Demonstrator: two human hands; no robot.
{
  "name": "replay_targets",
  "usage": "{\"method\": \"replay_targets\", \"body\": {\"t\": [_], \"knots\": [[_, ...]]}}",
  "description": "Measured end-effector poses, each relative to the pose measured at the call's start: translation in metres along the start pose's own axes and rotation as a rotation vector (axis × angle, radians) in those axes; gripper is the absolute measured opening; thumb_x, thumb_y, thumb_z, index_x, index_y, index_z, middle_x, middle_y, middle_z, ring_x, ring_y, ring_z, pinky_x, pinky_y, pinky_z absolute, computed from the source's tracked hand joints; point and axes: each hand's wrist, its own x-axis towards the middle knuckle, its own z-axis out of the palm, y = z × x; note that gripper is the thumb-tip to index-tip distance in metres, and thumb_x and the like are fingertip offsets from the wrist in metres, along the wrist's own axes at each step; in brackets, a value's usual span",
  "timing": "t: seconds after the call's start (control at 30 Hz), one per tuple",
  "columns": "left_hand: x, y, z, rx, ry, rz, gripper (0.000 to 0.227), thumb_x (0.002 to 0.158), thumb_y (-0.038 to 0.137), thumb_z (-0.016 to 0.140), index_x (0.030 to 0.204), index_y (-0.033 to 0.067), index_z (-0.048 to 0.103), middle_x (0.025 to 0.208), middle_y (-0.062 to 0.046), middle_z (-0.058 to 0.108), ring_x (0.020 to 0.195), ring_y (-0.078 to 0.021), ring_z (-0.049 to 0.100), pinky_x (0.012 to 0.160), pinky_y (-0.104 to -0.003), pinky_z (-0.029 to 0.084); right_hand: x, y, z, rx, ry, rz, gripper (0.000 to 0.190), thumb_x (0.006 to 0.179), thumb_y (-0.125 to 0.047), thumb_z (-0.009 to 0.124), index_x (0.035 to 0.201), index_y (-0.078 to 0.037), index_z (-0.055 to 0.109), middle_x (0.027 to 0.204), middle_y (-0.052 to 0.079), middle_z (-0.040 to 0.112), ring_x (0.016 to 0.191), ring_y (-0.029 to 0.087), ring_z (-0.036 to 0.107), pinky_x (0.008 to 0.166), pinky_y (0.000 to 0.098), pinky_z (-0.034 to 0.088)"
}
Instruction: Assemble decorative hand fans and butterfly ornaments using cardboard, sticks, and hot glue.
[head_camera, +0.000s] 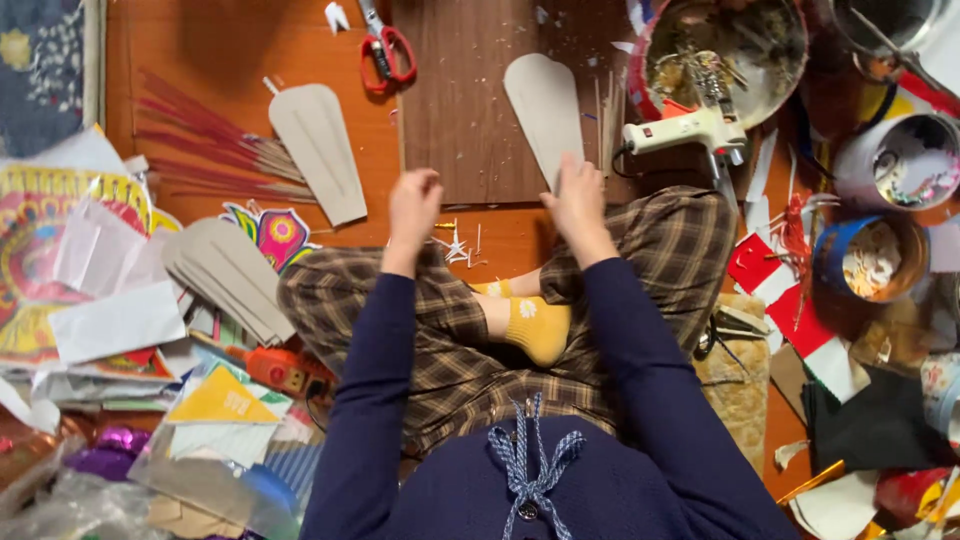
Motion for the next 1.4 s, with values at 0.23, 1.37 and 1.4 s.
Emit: {"method": "replay_targets", "body": {"t": [0.23, 1.37, 1.4], "knots": [[-0.009, 0.016, 0.053, -0.101, -0.208, 0.025, 0.031, 0.086, 0.011, 0.071, 0.117, 0.0119, 0.069, 0.096, -0.014, 0.071, 0.094, -0.0341, 0.069, 0.083, -0.045, 0.054, -0.002, -0.016, 0.021, 0.019, 0.079, -0.126, 0.065, 0.078, -0.015, 0.083, 0.135, -0.006, 0.053, 0.126, 0.026, 0.045, 0.120, 0.044, 0.046, 0.090, 0.0529, 0.051], [0.032, 0.020, 0.117, 0.050, -0.070, -0.495, 0.025, 0.069, 0.015, 0.076, 0.087, 0.0009, 0.067, 0.086, -0.020, 0.067, 0.092, -0.0453, 0.068, 0.079, -0.054, 0.055, 0.042, 0.073, -0.024, 1.207, 0.963, 0.411, 0.047, 0.078, -0.016, 0.084, 0.107, 0.004, 0.053, 0.077, 0.018, 0.067, 0.056, 0.022, 0.069, 0.043, 0.0336, 0.056], [0.027, 0.012, 0.103, 0.049, -0.070, -0.498, 0.022, 0.062, 0.015, 0.074, 0.081, 0.0047, 0.069, 0.080, -0.017, 0.069, 0.088, -0.0430, 0.069, 0.077, -0.052, 0.056, 0.024, 0.034, -0.063, 1.300, 0.948, 0.290, 0.041, 0.084, -0.015, 0.081, 0.107, -0.003, 0.049, 0.070, 0.013, 0.067, 0.051, 0.020, 0.069, 0.044, 0.0298, 0.057]]}}
